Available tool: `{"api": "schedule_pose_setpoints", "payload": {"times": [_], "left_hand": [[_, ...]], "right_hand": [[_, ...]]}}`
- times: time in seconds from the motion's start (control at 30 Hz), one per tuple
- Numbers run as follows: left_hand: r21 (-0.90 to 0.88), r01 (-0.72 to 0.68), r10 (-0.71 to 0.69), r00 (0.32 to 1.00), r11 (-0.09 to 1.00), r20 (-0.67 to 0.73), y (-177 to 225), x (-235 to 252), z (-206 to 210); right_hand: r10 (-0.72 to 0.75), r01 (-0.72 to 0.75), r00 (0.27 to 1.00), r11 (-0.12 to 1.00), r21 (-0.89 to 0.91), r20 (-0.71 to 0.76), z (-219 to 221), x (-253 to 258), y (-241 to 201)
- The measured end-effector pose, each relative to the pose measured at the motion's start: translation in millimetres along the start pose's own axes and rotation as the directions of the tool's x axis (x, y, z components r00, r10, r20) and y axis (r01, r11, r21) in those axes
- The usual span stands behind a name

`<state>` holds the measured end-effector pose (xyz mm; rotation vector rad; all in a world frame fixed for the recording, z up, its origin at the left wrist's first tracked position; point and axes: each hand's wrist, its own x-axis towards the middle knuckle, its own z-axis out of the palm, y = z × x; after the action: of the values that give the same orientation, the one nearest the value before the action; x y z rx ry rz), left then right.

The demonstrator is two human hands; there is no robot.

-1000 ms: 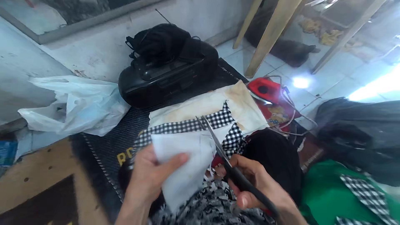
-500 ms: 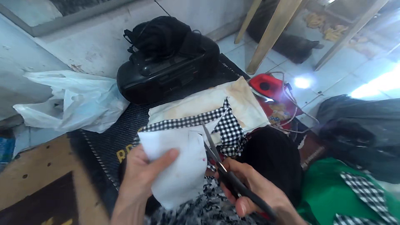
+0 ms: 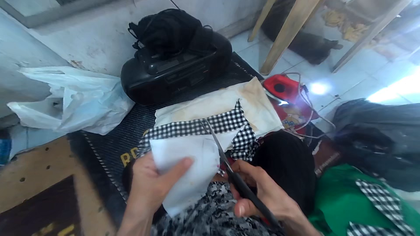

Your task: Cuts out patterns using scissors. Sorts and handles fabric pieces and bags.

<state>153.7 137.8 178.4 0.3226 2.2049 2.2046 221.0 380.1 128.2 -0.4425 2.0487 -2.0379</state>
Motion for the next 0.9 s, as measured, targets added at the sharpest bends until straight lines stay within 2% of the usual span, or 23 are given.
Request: {"api": "schedule_pose_setpoints", "payload": {"times": [0.3,0.9], "left_hand": [[0.041,-0.007,0.007,1.000,0.999,-0.003,-0.5,-1.6,0.6],[0.104,0.016,-0.017,1.000,0.994,0.016,-1.1,0.4,-3.4]], "right_hand": [[0.035,-0.036,0.998,0.999,-0.033,-0.052,0.2,-1.8,-1.4],[-0.017,0.005,0.995,0.994,-0.112,-0.101,-2.9,-4.1,2.4]]}}
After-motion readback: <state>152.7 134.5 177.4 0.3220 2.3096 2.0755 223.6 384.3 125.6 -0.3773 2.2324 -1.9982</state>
